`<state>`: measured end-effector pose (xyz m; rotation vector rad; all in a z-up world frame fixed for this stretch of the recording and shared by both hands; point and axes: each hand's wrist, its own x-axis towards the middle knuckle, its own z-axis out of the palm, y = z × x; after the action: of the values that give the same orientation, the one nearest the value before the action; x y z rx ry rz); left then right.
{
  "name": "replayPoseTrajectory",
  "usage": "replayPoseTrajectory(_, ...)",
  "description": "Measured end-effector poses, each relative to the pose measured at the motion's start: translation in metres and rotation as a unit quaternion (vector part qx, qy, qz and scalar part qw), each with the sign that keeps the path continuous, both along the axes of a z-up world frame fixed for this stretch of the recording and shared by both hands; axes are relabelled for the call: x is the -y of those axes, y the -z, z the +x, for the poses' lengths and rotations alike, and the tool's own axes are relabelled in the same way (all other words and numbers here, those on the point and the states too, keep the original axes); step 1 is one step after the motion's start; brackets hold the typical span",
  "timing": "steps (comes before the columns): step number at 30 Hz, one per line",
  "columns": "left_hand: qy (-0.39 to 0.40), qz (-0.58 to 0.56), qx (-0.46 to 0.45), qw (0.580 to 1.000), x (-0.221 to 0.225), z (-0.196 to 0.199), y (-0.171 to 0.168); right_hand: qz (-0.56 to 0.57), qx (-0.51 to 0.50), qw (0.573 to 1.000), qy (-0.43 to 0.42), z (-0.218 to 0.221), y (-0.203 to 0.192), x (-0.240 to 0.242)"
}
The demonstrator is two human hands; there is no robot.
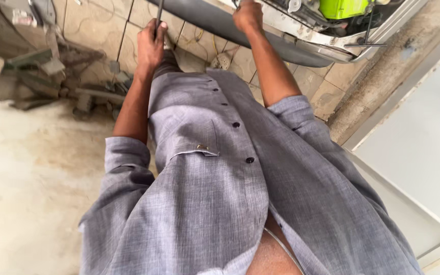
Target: The person works on a vehicle engine, using a long thin metal tool to reach into narrow spaces and manipulating various small parts and wires within the engine bay.
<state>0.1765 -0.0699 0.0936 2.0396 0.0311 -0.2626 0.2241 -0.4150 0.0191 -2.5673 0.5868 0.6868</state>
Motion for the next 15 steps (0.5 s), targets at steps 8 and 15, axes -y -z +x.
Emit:
replayPoseTrajectory(8, 0.103, 0.067, -0.022, 0.992, -0.010, 0.072, 0.028, -0.119, 0.127, 0.963, -0.203, 0.015, -0.004, 0.004)
replayPoseTrajectory(15, 0.046, 0.031, 0.004, 0.998, -0.081, 0.053, 0.071, 0.079, 0.091, 0.978, 0.173, 0.027, -0.004, 0.010)
